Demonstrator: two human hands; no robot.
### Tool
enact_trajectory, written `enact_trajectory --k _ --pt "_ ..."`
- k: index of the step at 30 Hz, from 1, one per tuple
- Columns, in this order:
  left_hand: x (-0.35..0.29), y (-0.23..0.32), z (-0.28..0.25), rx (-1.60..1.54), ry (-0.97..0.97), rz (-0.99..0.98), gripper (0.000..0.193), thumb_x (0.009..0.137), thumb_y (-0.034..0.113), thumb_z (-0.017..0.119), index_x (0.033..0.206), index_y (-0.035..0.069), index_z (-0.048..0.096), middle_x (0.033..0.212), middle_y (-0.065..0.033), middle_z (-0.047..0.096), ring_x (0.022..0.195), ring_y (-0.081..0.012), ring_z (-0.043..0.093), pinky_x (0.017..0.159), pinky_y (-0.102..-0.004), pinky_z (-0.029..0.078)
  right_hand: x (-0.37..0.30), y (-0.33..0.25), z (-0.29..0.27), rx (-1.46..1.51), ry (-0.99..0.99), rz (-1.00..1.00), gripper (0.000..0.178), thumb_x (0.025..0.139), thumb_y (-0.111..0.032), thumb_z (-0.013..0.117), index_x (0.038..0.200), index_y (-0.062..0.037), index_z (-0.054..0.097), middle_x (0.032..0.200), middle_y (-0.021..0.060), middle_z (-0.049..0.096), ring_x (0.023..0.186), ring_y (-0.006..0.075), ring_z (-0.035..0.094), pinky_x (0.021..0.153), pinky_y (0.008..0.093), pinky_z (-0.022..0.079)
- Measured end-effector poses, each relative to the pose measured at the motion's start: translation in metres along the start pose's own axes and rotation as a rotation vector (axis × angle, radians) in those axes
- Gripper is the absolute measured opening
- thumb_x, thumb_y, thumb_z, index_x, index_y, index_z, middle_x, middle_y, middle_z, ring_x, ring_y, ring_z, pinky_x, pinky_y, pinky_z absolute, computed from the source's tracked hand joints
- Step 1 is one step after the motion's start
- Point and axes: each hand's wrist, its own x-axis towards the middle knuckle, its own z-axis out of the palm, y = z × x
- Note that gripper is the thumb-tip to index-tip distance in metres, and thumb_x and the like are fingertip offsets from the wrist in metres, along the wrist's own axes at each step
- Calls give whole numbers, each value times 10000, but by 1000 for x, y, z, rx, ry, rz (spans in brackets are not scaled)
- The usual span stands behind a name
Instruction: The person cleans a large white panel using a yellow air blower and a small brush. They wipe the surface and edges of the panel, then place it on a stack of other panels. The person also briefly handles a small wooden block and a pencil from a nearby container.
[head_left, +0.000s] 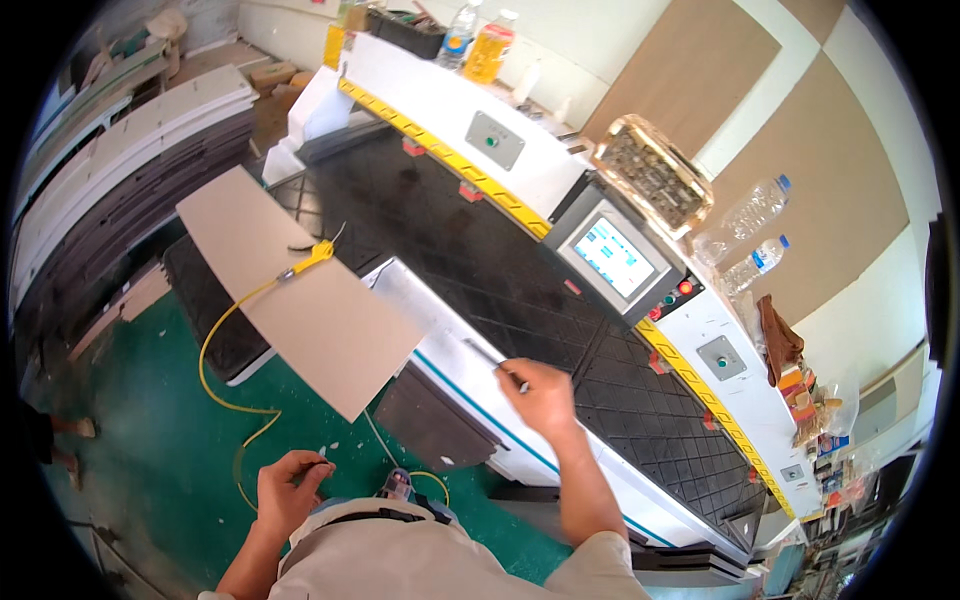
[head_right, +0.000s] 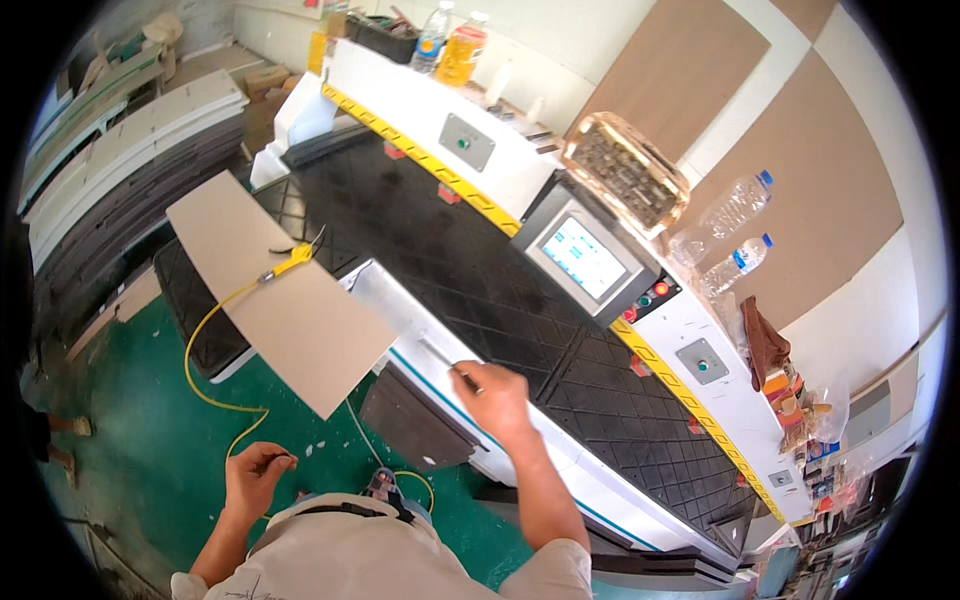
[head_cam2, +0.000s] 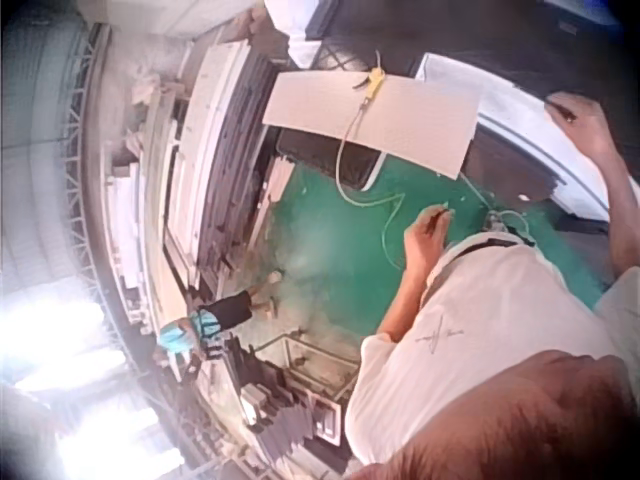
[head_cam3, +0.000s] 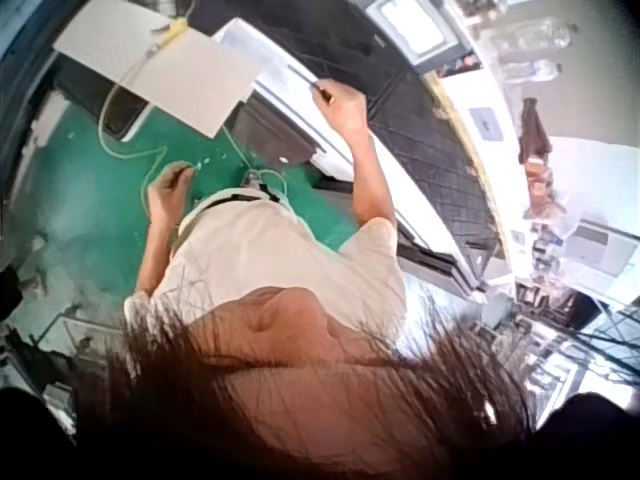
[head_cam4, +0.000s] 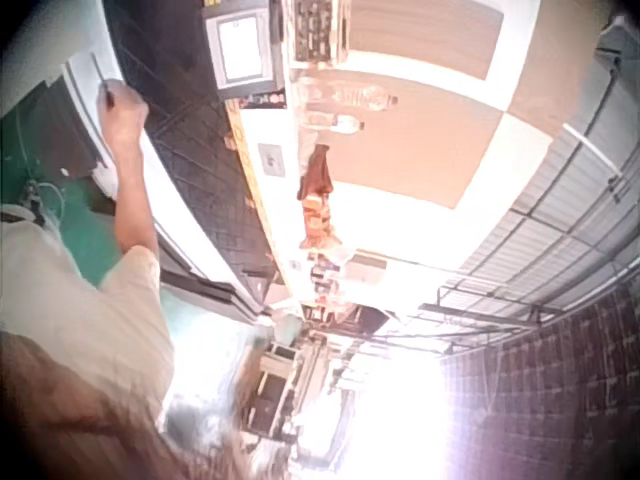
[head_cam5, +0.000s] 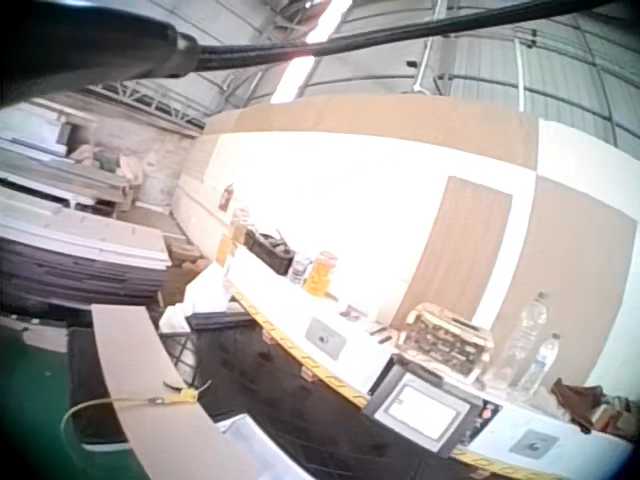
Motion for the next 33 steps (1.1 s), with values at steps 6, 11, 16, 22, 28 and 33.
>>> enact_trajectory --k 6,11,16,22,28,33 --pt "54 -14 47 -19 -77 22 159 991 -30 586 1143 -53 627 999 -130 764 829 -166 716 719 -310 564 70 29 -94 -18 406 121 110 891 -71 787 962 6 753 749 95 699 619 120 639 579 278 502" --pt "95 -61 58 427 -15 69 359 910 135 716 1225 -14 627 1008 -162 756 828 -270 739 758 -379 572 154 63 -104 -82 502 6 158 967 -90 684 1096 -15 737 902 148 744 708 237 703 629 338 530" --pt "164 -95 82 863 -138 147 735 813 387 814 1402 41 543 1056 -144 699 1068 -333 672 887 -465 542 272 72 -79 -564 484 -227 158 939 -106 652 1063 -54 736 925 142 724 880 341 704 756 434 570" --pt "250 -121 115 1166 -428 309 847 798 388 818 1486 85 428 1226 -175 629 1162 -366 597 961 -493 484 389 128 -25 -984 171 -39 193 872 -116 613 987 -63 758 1008 101 718 1074 302 637 875 423 541" --pt "277 -149 101 968 -484 432 751 823 369 786 1451 102 474 1136 -158 643 1109 -348 607 923 -496 474 442 167 24 -1163 1 129 240 894 -169 609 1028 -71 782 1138 104 704 1221 300 554 1014 491 452" --pt "276 -121 91 957 -605 350 735 783 335 824 1416 123 517 1152 -150 651 1106 -352 609 944 -497 469 442 175 34 -1158 -26 161 250 886 -177 598 985 -59 795 1187 94 697 1225 290 550 1035 446 458"
